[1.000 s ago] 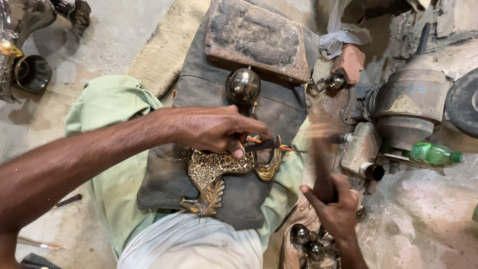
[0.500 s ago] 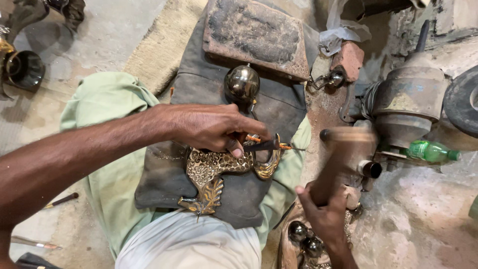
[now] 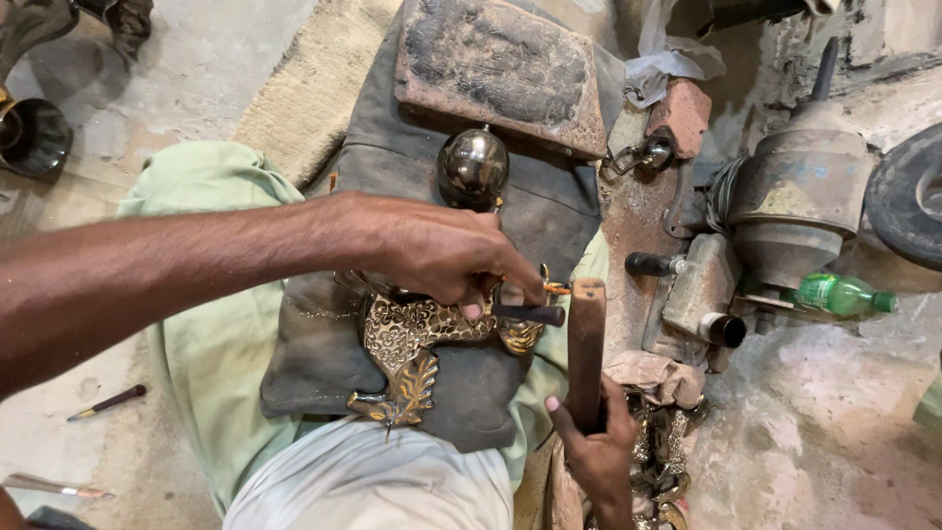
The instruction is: The person sits on the floor with a decorative brass bird ornament resting on a cushion on their lap. They hold a small punch against the ornament's surface and strike it repeatedly with a wooden mallet, repositioning the punch to work different spots, and occasionally adjust the ornament and the orange cord tied around it.
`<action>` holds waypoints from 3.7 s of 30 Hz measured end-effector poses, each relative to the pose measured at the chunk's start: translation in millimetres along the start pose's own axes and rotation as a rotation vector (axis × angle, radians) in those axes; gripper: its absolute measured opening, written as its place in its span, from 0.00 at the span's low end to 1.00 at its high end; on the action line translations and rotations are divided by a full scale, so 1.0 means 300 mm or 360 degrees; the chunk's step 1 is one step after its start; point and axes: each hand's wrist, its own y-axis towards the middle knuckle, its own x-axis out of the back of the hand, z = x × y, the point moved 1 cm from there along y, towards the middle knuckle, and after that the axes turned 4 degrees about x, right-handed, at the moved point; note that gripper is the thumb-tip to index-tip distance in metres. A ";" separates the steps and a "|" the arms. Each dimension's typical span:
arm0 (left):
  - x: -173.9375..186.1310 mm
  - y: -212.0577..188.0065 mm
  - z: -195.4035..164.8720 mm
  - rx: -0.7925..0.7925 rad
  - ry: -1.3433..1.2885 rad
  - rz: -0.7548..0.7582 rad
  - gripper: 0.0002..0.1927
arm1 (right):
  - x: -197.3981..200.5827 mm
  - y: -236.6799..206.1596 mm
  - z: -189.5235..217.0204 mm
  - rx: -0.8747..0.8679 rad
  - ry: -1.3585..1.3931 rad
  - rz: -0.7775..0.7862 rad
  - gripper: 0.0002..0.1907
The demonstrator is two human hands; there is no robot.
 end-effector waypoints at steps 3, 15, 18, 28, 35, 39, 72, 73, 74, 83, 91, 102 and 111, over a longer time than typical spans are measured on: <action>0.001 0.008 0.010 0.0094 0.0003 0.0136 0.33 | -0.014 -0.047 -0.013 0.0132 0.0064 -0.0082 0.28; 0.003 0.010 -0.008 0.0098 0.0054 0.0186 0.35 | -0.002 -0.109 -0.027 0.0185 0.0445 -0.0316 0.28; 0.005 0.008 -0.006 0.0318 0.0126 0.0295 0.33 | -0.011 -0.118 -0.022 -0.0017 -0.0075 -0.0221 0.31; 0.009 0.011 0.001 0.0046 -0.0046 0.0129 0.32 | -0.019 -0.112 -0.002 -0.0055 0.0051 -0.0167 0.24; 0.003 0.021 -0.010 0.0340 0.0079 0.0256 0.32 | -0.038 -0.101 0.025 -0.0108 0.0815 -0.0324 0.28; 0.004 0.023 -0.007 0.0261 0.0057 0.0234 0.32 | -0.025 -0.093 0.046 -0.0310 -0.0004 -0.0159 0.28; 0.013 0.031 -0.023 0.0336 0.0092 0.0284 0.34 | -0.066 -0.151 0.039 -0.0030 0.1148 -0.0348 0.31; 0.012 0.032 -0.024 0.0330 0.0083 0.0299 0.34 | -0.071 -0.155 0.036 -0.0099 0.0731 -0.0240 0.30; 0.013 0.032 -0.023 0.0327 0.0079 0.0309 0.35 | -0.070 -0.154 0.031 -0.0159 0.0316 -0.0126 0.30; 0.019 0.035 -0.009 0.0308 0.0081 0.0344 0.35 | -0.077 -0.174 0.022 0.0036 0.0576 -0.0290 0.31; 0.022 0.038 -0.018 0.0339 0.0061 0.0413 0.33 | -0.091 -0.201 0.024 -0.0144 0.0727 -0.0303 0.35; 0.005 0.081 -0.025 0.0262 0.0175 0.0560 0.30 | -0.118 -0.226 -0.008 -0.0498 0.0687 -0.0236 0.34; -0.002 0.104 -0.019 0.0129 0.0314 0.0674 0.30 | -0.202 -0.269 0.033 -0.0002 0.1184 -0.0540 0.26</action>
